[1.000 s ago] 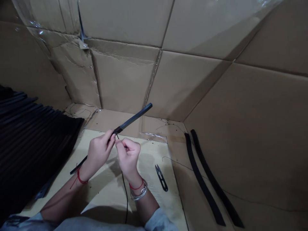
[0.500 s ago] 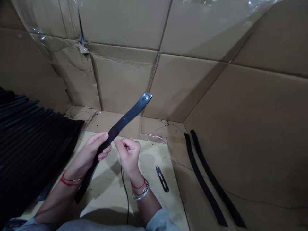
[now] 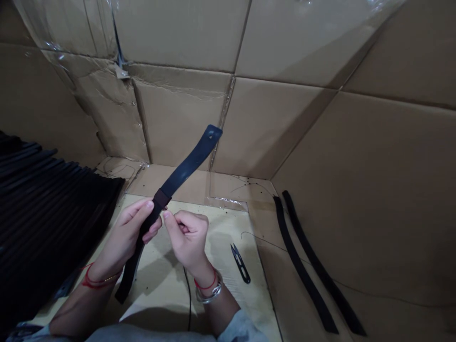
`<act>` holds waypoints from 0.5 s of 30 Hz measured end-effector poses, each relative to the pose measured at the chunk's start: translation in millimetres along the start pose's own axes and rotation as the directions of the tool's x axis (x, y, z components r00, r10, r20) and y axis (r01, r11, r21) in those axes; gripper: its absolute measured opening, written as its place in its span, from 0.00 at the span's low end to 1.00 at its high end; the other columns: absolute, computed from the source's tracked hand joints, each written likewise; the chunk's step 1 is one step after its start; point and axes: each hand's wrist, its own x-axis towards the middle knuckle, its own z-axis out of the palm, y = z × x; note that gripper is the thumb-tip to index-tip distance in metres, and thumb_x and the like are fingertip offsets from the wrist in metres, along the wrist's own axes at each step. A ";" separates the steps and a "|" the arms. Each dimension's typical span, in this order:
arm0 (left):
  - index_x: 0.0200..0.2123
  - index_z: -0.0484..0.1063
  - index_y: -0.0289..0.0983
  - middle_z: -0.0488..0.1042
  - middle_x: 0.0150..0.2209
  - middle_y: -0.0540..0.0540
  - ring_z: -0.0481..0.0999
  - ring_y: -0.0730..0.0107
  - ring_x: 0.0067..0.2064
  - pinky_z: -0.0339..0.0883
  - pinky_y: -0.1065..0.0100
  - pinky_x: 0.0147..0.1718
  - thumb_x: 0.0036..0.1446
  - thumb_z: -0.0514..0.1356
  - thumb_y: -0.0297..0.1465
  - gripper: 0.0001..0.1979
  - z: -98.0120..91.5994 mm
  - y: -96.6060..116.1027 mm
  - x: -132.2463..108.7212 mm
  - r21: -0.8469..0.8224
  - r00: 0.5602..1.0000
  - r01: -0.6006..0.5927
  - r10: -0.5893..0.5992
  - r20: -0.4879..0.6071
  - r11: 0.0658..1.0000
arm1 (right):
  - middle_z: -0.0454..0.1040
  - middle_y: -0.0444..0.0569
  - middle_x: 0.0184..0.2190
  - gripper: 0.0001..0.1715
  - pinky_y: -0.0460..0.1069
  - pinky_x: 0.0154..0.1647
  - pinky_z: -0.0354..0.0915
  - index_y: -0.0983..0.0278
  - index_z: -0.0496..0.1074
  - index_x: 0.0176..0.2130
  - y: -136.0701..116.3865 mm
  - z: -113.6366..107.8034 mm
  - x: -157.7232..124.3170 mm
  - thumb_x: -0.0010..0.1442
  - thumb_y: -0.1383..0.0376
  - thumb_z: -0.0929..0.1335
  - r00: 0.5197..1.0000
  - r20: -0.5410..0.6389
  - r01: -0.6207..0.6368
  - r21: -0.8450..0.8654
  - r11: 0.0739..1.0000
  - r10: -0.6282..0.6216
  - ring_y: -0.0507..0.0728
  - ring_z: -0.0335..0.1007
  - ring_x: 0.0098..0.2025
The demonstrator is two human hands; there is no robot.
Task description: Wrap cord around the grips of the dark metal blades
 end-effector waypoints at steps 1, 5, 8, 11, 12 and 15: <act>0.30 0.65 0.36 0.62 0.20 0.55 0.57 0.82 0.18 0.50 0.77 0.17 0.65 0.53 0.40 0.15 0.6 0.4 -1.2 -0.007 1.000 0.007 -0.007 0.003 1.000 | 0.46 0.37 0.14 0.27 0.47 0.18 0.41 0.63 0.55 0.14 0.0 -0.5 -0.2 0.59 0.66 0.68 1.000 -0.012 -0.003 -0.001 1.000 0.003 0.47 0.39 0.17; 0.33 0.65 0.36 0.61 0.18 0.56 0.55 0.83 0.16 0.49 0.79 0.15 0.63 0.54 0.42 0.14 1.8 3.2 -4.7 -0.094 0.995 0.093 -0.089 0.045 0.991 | 0.50 0.37 0.12 0.27 0.46 0.17 0.43 0.64 0.58 0.14 5.5 -1.2 0.3 0.59 0.62 0.68 0.999 -0.015 -0.034 0.038 0.999 0.034 0.46 0.43 0.16; 0.35 0.64 0.36 0.59 0.16 0.58 0.51 0.84 0.14 0.47 0.81 0.12 0.62 0.55 0.42 0.14 -3.2 5.0 -3.8 -0.204 0.978 0.190 -0.167 0.123 0.960 | 0.61 0.40 0.13 0.24 0.45 0.16 0.47 0.64 0.65 0.17 13.6 0.8 2.8 0.57 0.57 0.71 0.992 0.066 -0.115 0.192 0.975 0.104 0.47 0.51 0.16; 0.33 0.65 0.36 0.57 0.13 0.59 0.47 0.85 0.11 0.45 0.82 0.09 0.61 0.55 0.43 0.15 -13.6 0.7 1.9 -0.274 0.926 0.316 -0.233 0.297 0.908 | 0.63 0.38 0.16 0.17 0.42 0.16 0.51 0.64 0.75 0.30 19.3 2.4 5.7 0.48 0.55 0.77 0.966 0.158 -0.250 0.377 0.892 0.204 0.47 0.54 0.18; 0.32 0.65 0.36 0.56 0.12 0.60 0.46 0.85 0.10 0.45 0.82 0.08 0.61 0.55 0.43 0.16 -17.1 -2.5 4.8 -0.286 0.891 0.371 -0.252 0.377 0.883 | 0.62 0.37 0.16 0.21 0.42 0.15 0.51 0.63 0.76 0.36 19.7 2.3 6.2 0.44 0.55 0.78 0.955 0.187 -0.290 0.412 0.864 0.232 0.46 0.54 0.17; 0.26 0.65 0.36 0.52 0.09 0.59 0.44 0.83 0.07 0.42 0.80 0.05 0.59 0.53 0.45 0.19 -23.3 -14.3 14.0 -0.268 0.703 0.567 -0.288 0.650 0.779 | 0.64 0.38 0.16 0.25 0.43 0.15 0.57 0.64 0.78 0.39 15.5 0.0 6.4 0.43 0.54 0.79 0.926 0.272 -0.360 0.420 0.833 0.263 0.47 0.57 0.16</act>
